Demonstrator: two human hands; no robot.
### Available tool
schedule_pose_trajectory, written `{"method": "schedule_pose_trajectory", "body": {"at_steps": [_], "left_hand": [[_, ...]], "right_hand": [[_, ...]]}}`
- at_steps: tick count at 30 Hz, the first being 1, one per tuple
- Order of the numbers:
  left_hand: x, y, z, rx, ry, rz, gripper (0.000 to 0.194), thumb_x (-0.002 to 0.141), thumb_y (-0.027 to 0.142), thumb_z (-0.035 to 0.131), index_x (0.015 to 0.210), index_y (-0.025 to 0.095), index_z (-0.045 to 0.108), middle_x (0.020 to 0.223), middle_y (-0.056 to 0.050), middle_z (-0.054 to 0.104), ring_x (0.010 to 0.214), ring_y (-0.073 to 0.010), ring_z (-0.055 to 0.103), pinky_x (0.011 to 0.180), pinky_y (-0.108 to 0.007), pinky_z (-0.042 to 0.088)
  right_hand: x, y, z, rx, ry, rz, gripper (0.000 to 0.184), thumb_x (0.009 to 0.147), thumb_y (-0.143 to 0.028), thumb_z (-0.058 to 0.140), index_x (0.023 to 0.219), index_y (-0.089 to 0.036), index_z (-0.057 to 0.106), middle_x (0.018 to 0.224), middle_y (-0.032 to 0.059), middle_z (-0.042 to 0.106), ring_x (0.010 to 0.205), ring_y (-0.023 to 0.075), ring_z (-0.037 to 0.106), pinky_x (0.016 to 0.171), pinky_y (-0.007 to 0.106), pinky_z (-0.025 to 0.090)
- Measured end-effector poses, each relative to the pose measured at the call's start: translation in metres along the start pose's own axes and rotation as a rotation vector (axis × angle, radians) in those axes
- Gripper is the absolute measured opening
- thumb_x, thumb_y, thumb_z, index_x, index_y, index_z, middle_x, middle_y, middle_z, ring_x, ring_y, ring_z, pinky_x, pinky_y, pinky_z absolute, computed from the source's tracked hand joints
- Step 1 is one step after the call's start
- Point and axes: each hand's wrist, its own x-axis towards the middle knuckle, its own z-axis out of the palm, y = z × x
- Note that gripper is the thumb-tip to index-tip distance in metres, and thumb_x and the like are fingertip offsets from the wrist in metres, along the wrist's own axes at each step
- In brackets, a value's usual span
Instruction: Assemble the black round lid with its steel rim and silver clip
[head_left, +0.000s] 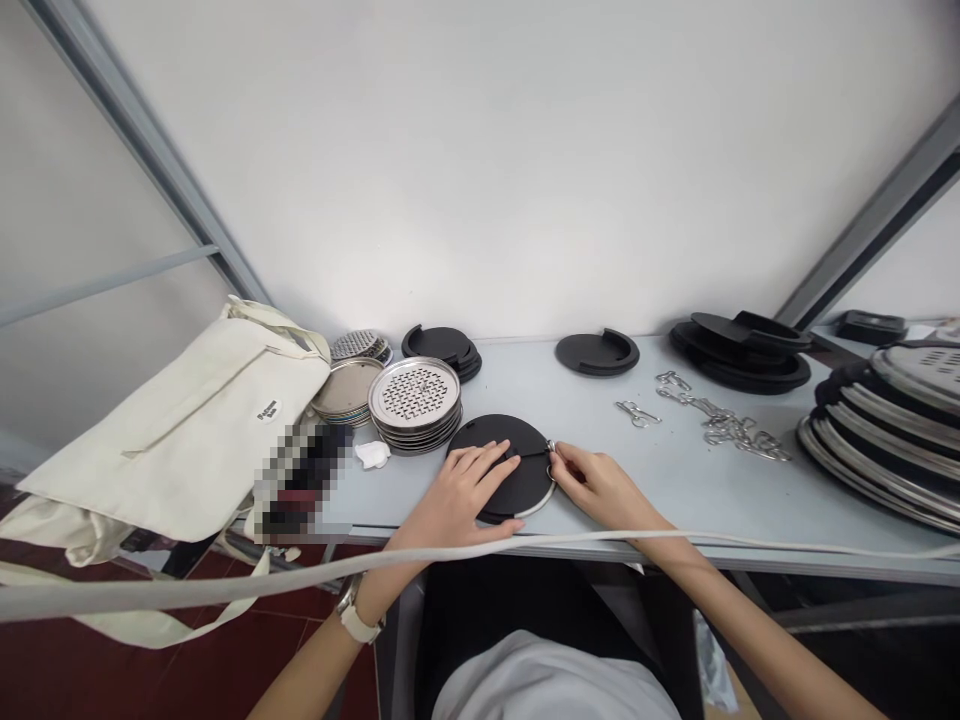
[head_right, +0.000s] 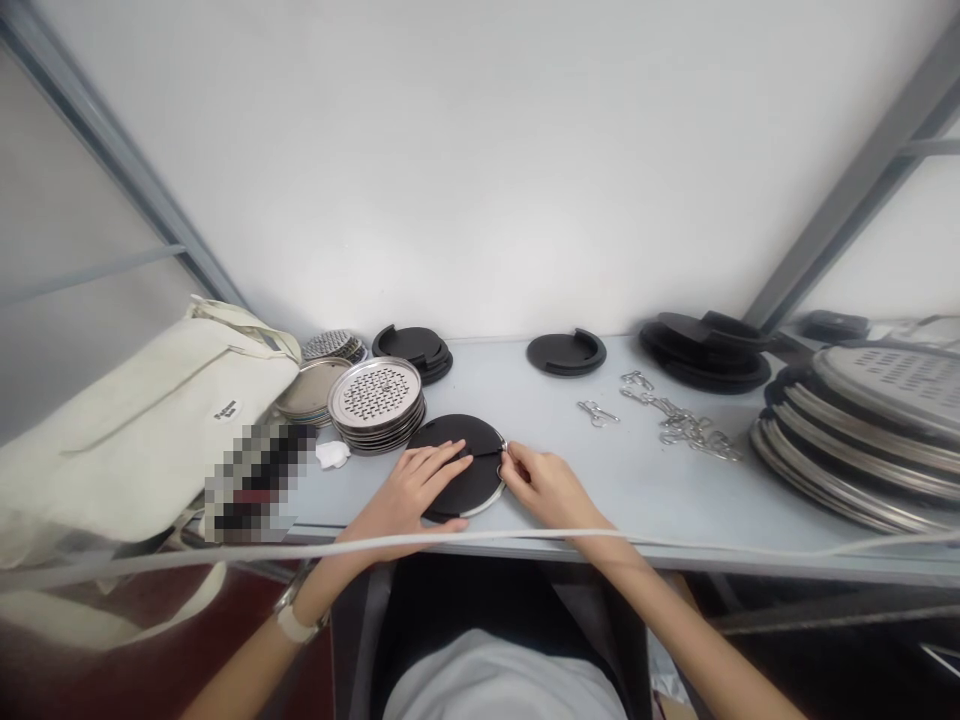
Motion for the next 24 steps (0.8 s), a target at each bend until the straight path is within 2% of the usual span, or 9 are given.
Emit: {"method": "schedule_pose_trajectory", "body": {"at_steps": [24], "left_hand": [[0.0003, 0.0011, -0.0012, -0.01, -0.001, -0.01, 0.061, 0.086, 0.048, 0.054, 0.139, 0.021, 0.039, 0.146, -0.01, 0.037, 0.132, -0.0275, 0.035, 0.105, -0.044, 0.03]], "right_hand": [[0.0003, -0.0005, 0.0, 0.012, 0.001, -0.007, 0.028, 0.091, -0.033, 0.035, 0.068, -0.021, 0.044, 0.052, -0.0056, 0.043, 0.047, 0.009, 0.035, 0.049, 0.023, 0.026]]}}
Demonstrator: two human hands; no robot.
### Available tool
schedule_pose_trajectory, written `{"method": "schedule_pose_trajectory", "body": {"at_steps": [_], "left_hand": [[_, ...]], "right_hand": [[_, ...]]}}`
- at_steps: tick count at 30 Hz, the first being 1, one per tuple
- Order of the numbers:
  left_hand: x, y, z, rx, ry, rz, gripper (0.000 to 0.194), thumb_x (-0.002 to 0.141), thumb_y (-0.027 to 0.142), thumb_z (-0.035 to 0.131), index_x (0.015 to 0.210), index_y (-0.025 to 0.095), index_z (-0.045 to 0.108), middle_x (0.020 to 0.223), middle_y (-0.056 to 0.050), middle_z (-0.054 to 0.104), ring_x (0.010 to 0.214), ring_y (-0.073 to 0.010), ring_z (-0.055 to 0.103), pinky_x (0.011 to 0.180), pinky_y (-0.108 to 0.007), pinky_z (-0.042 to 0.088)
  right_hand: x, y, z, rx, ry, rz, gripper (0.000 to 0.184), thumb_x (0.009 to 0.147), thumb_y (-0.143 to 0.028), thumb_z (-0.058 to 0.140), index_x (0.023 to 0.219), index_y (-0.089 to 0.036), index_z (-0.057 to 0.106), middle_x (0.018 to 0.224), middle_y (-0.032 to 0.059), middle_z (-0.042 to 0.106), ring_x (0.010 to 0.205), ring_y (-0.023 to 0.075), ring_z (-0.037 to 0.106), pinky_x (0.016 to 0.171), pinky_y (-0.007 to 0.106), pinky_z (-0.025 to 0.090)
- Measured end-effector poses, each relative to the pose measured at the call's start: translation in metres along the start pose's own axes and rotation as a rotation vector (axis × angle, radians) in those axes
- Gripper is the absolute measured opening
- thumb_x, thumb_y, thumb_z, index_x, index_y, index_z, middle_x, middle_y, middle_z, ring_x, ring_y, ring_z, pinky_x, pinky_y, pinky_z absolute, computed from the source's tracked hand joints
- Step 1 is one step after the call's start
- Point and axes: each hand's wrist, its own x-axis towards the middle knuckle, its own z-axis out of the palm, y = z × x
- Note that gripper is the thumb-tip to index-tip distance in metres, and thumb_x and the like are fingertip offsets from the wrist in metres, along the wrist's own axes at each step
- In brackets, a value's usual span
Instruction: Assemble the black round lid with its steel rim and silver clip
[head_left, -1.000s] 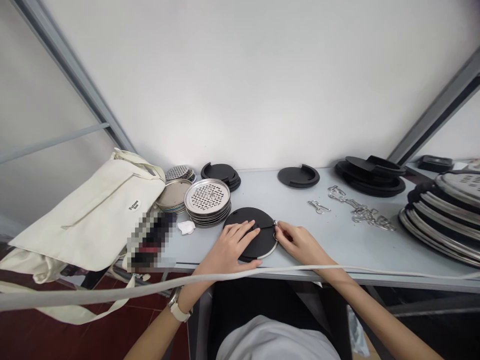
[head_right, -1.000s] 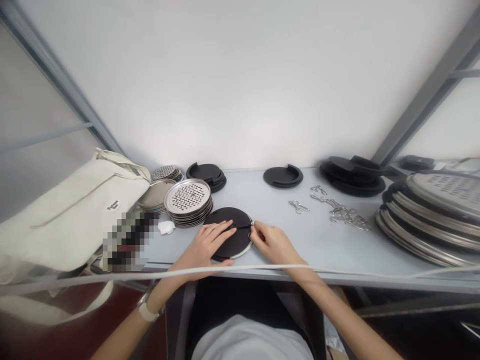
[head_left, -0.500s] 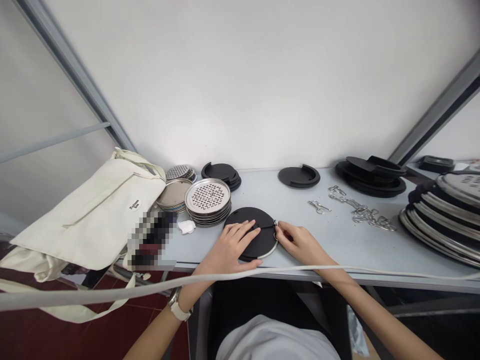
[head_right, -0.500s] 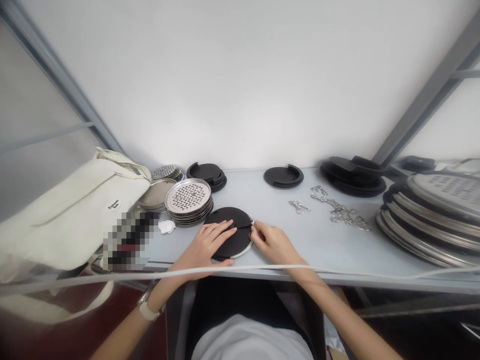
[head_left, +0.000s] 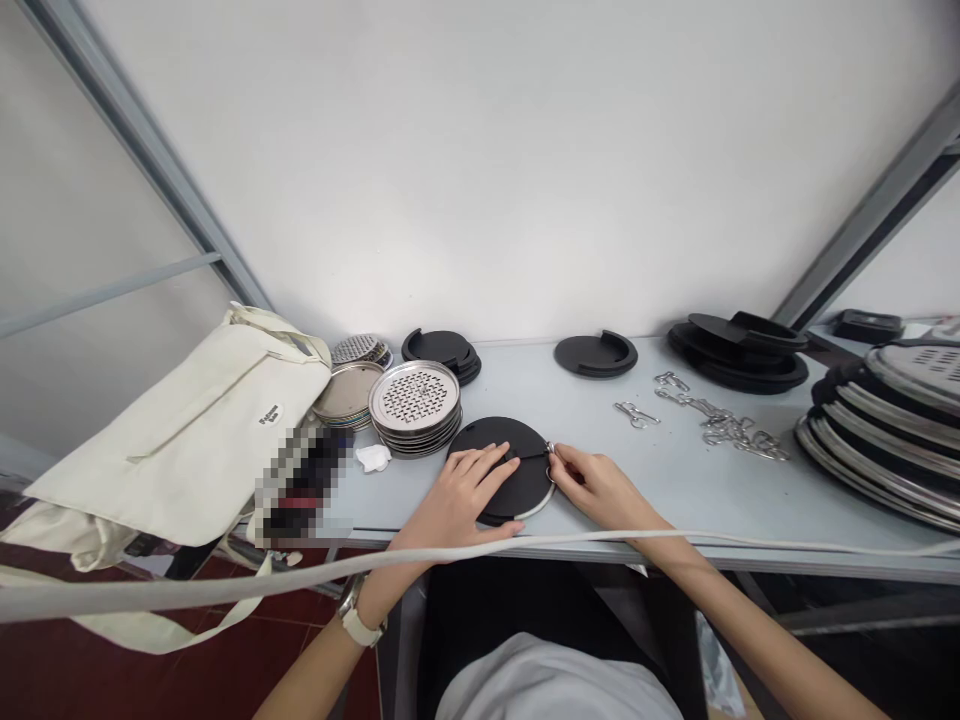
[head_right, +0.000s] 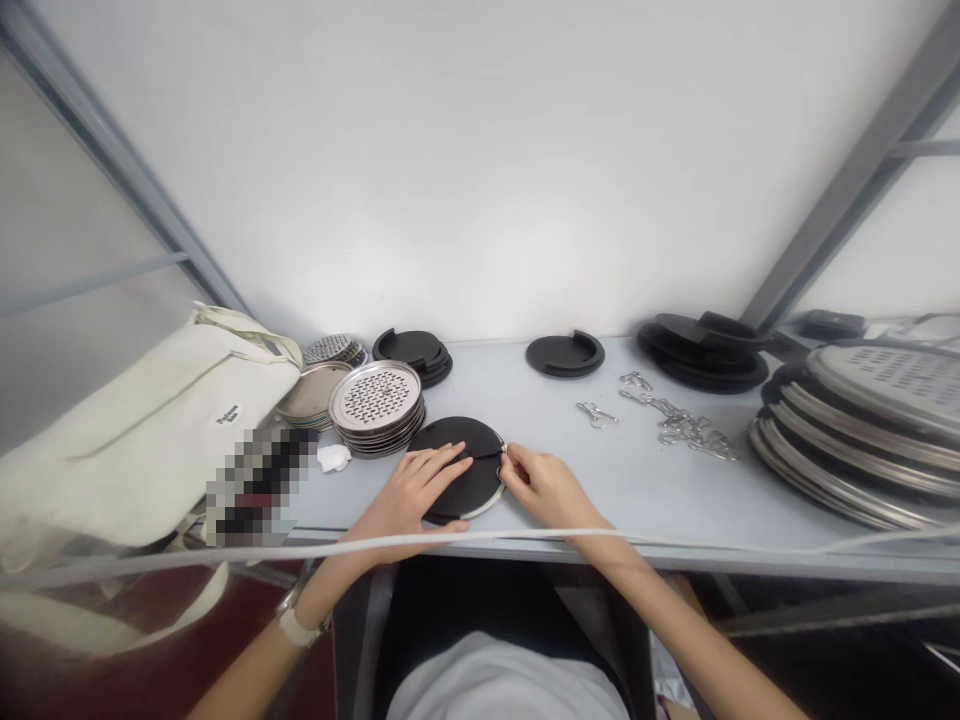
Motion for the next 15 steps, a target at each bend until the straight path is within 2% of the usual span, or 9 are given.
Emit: {"method": "schedule_pose_trajectory", "body": {"at_steps": [15], "left_hand": [[-0.0006, -0.0008, -0.0003, 0.005, -0.001, 0.003, 0.063, 0.086, 0.048, 0.055, 0.139, 0.02, 0.038, 0.147, -0.009, 0.036, 0.133, -0.0249, 0.033, 0.107, -0.04, 0.029]], "right_hand": [[0.0002, 0.0011, 0.0011, -0.012, -0.01, 0.009, 0.029, 0.092, -0.036, 0.034, 0.068, -0.021, 0.041, 0.052, -0.006, 0.043, 0.046, 0.0092, 0.036, 0.051, 0.023, 0.026]]}}
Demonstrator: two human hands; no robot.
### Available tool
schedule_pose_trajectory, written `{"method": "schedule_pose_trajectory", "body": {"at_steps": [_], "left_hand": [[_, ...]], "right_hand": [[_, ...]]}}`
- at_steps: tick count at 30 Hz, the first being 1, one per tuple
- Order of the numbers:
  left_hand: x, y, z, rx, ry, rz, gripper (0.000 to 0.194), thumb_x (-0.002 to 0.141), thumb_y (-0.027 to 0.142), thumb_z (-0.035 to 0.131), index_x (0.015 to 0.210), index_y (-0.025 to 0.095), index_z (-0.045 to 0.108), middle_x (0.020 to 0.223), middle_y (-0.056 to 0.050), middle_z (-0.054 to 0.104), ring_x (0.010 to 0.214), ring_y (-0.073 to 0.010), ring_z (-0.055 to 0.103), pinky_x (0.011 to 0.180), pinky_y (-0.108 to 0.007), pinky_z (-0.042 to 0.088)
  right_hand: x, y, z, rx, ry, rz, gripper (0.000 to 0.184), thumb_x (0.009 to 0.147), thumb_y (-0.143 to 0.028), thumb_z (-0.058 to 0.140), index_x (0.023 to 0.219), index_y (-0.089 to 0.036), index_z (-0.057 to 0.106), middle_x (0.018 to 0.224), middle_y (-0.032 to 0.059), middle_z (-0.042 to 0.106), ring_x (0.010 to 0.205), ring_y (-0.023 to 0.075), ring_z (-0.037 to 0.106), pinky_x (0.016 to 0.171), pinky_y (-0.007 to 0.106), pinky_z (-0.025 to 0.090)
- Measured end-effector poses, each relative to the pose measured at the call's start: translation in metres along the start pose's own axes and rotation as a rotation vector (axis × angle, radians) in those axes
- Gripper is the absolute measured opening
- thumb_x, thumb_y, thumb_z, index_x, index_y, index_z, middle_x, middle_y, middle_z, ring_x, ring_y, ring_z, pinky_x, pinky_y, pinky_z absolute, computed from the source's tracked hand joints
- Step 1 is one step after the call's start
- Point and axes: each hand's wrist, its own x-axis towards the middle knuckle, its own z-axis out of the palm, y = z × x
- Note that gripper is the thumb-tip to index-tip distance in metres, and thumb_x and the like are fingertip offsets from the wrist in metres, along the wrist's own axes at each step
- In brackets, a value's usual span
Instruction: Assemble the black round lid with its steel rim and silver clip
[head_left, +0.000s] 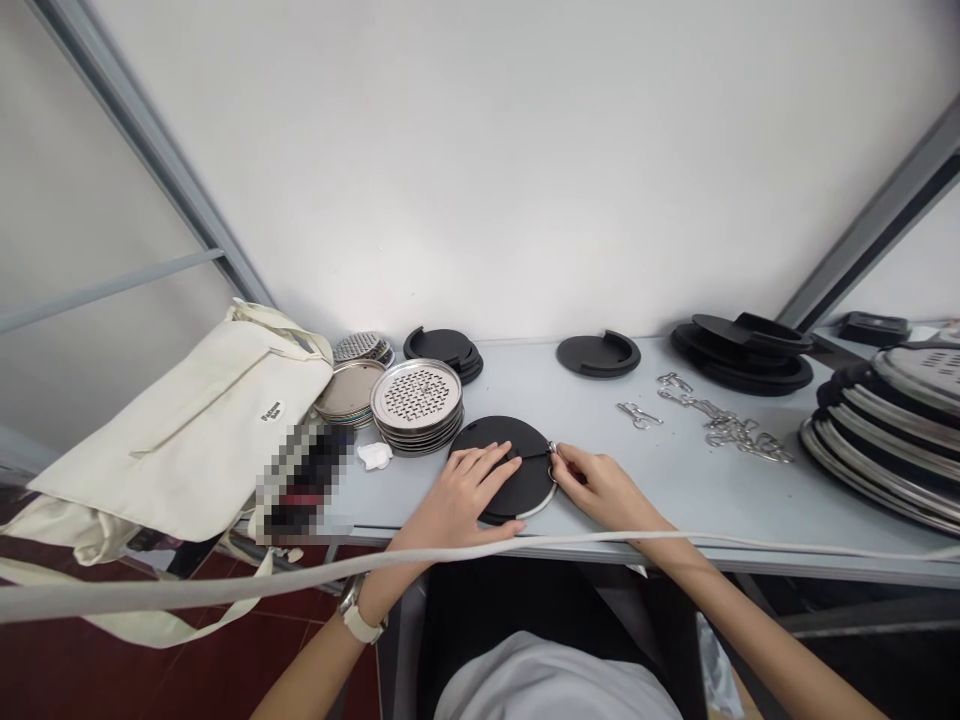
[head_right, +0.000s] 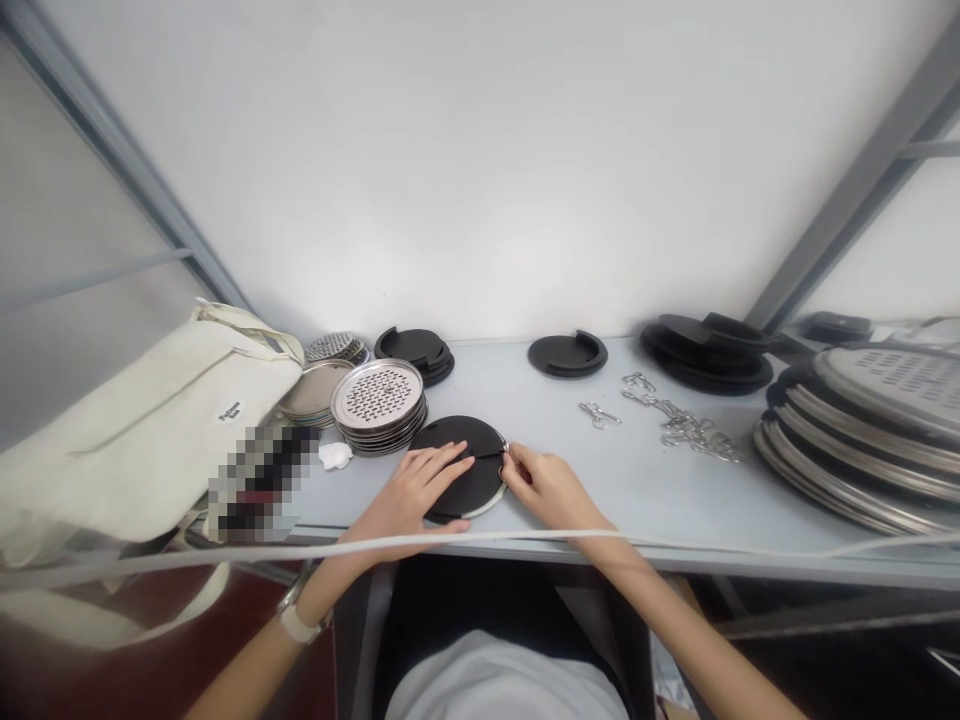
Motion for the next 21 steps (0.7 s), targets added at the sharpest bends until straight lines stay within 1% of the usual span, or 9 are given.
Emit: {"method": "schedule_pose_trajectory", "body": {"at_steps": [15, 21], "left_hand": [[0.0002, -0.0009, 0.0017, 0.002, 0.004, 0.002, 0.062, 0.086, 0.048, 0.054, 0.139, 0.02, 0.038, 0.147, -0.009, 0.036, 0.133, -0.026, 0.034, 0.106, -0.042, 0.03], [0.0, -0.0014, 0.0013, -0.003, -0.003, 0.008, 0.062, 0.086, 0.049, 0.054, 0.139, 0.02, 0.038, 0.147, -0.009, 0.035, 0.133, -0.0258, 0.033, 0.106, -0.041, 0.029]], "right_hand": [[-0.0002, 0.0004, 0.0001, 0.0, -0.008, 0.0, 0.028, 0.092, -0.035, 0.034, 0.069, -0.021, 0.041, 0.053, -0.0059, 0.042, 0.047, 0.0091, 0.035, 0.051, 0.023, 0.026], [-0.0007, -0.0002, -0.0006, -0.005, -0.025, 0.025, 0.029, 0.092, -0.037, 0.034, 0.068, -0.021, 0.038, 0.053, -0.0057, 0.043, 0.048, 0.0093, 0.036, 0.052, 0.023, 0.026]]}}
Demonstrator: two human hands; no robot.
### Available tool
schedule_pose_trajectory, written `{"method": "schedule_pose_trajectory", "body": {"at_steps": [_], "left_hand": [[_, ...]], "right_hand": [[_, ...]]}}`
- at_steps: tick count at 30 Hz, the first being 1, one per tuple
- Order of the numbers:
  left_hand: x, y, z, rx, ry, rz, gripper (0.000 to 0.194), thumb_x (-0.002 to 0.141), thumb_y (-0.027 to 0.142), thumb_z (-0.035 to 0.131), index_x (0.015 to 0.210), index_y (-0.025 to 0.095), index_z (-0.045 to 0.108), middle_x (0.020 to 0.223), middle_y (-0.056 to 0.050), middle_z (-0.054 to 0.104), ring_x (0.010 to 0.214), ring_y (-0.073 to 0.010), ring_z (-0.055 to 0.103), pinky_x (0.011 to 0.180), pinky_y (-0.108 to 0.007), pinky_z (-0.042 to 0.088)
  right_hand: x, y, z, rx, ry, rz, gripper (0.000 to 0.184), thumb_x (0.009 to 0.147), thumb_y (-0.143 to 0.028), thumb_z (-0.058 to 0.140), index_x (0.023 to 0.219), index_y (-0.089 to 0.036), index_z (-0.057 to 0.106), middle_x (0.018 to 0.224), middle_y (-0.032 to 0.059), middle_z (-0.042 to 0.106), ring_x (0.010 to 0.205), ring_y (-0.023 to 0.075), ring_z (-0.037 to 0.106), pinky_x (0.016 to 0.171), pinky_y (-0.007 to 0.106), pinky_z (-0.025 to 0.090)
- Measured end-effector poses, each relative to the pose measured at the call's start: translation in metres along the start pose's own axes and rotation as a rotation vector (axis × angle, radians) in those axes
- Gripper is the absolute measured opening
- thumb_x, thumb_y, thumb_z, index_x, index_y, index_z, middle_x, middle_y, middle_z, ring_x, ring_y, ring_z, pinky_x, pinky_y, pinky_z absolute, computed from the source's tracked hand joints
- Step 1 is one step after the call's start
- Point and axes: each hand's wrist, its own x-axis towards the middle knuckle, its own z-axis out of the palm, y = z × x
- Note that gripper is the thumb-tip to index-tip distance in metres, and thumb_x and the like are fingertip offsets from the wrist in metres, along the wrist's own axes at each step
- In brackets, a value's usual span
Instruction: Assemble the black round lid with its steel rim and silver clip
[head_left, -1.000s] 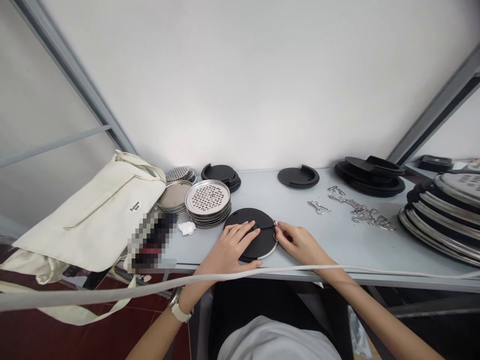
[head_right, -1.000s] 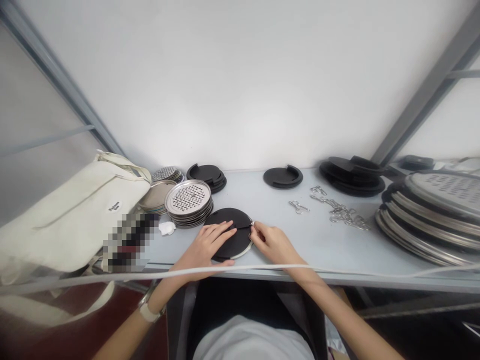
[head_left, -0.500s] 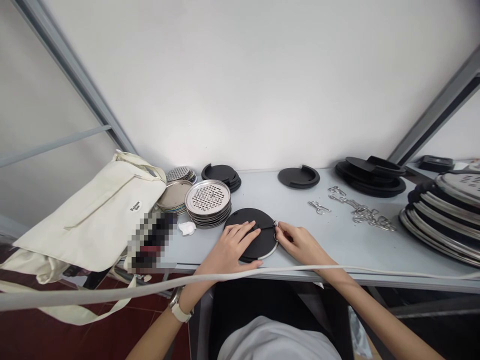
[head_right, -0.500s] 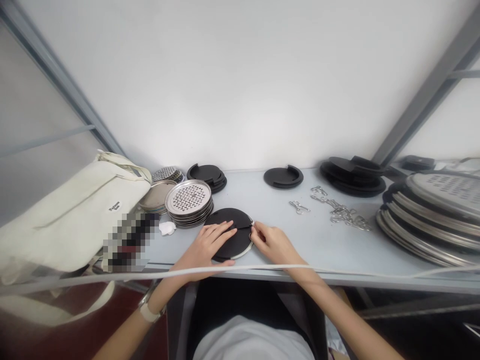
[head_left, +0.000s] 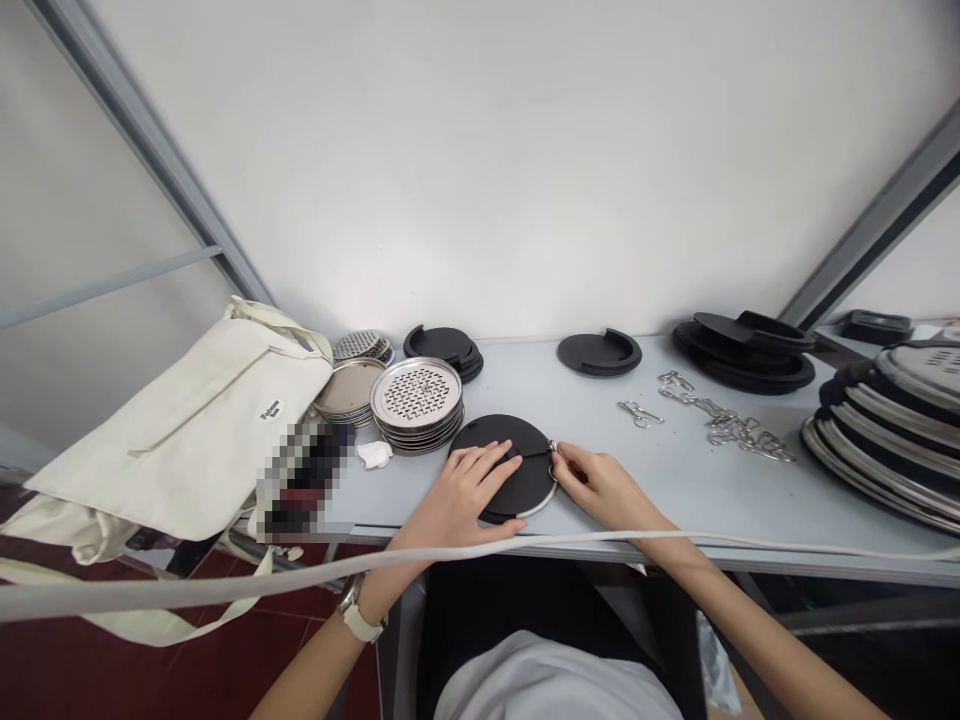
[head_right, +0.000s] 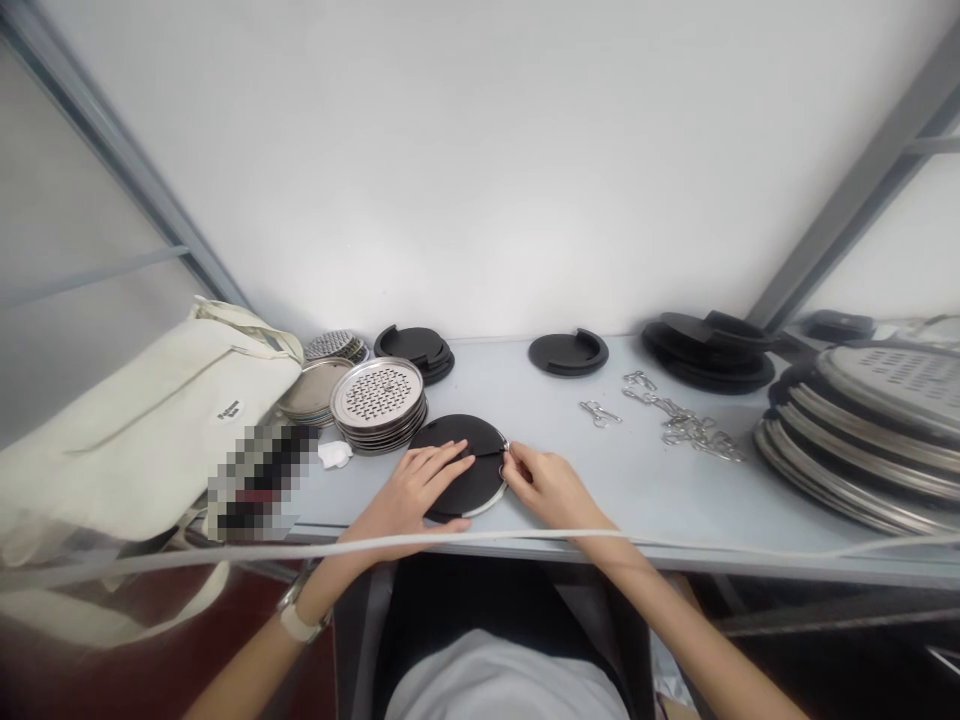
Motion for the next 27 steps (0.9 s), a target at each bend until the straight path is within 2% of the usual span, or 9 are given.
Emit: {"method": "schedule_pose_trajectory", "body": {"at_steps": [27], "left_hand": [[-0.0001, 0.0001, 0.0004, -0.001, -0.002, 0.0, 0.062, 0.087, 0.048, 0.053, 0.14, 0.019, 0.037, 0.148, -0.009, 0.034, 0.134, -0.0254, 0.031, 0.107, -0.041, 0.028]], "right_hand": [[0.0007, -0.0001, 0.0, -0.006, -0.001, -0.001, 0.029, 0.092, -0.036, 0.034, 0.068, -0.021, 0.039, 0.053, -0.006, 0.042, 0.047, 0.0091, 0.036, 0.052, 0.023, 0.026]]}}
